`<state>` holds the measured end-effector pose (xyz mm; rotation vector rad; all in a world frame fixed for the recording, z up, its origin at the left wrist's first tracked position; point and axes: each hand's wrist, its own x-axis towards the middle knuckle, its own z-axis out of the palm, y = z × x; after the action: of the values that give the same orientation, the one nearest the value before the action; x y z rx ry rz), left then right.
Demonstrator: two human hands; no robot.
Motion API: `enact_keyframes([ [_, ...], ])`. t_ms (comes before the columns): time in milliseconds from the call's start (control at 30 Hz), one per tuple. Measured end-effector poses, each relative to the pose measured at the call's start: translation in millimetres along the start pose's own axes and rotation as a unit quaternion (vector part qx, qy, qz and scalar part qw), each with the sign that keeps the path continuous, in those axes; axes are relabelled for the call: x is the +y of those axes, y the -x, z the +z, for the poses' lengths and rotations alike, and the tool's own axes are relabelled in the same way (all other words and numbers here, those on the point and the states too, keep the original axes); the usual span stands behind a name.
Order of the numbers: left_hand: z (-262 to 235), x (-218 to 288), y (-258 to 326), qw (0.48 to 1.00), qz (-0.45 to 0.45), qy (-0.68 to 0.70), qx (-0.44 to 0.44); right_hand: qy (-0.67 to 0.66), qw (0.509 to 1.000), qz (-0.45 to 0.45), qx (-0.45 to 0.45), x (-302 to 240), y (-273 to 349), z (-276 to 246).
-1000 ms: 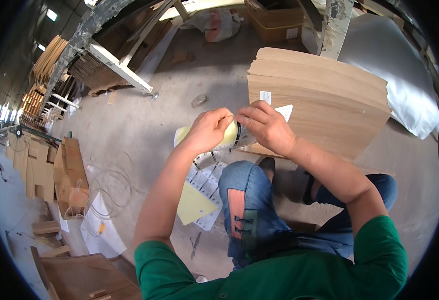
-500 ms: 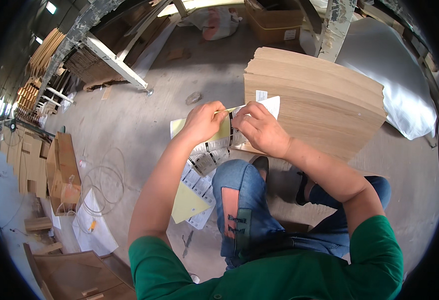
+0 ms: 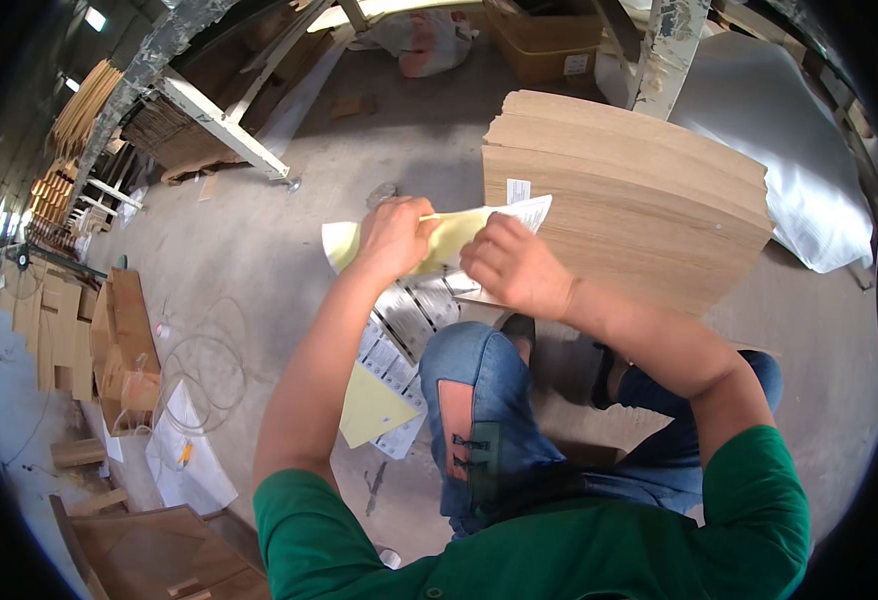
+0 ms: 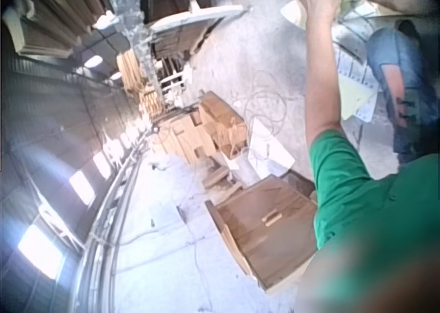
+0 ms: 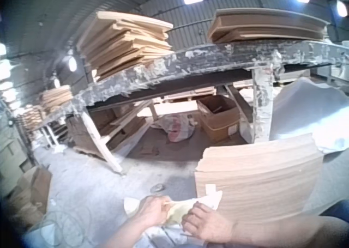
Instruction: Peeling small instruction/warning labels from a large adhesive sheet and applying them to a stack of wooden boards.
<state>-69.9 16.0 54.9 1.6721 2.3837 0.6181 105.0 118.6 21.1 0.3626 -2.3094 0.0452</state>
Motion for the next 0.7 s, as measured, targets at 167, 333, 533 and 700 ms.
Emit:
enact_keyframes([
  [167,25.6,-69.8,-15.4,0.925,0.157,-0.333,0.095,-0.056,0.998,0.022,-0.018,-20.8,5.0,-7.1],
  [333,74.7,-74.8,-25.9,0.87,0.291,-0.395,-0.056,-0.185,0.876,0.432,-0.108,77.7,38.1,-2.2],
  [533,149.3,-19.0,-56.8,0.856,0.416,-0.305,-0.043,-0.075,0.879,0.379,-0.277,137.0,65.6,29.4],
  [700,200.7,-18.2,-83.6,0.857,0.414,-0.307,0.006,0.049,0.896,0.309,-0.315,136.6,65.8,52.4],
])
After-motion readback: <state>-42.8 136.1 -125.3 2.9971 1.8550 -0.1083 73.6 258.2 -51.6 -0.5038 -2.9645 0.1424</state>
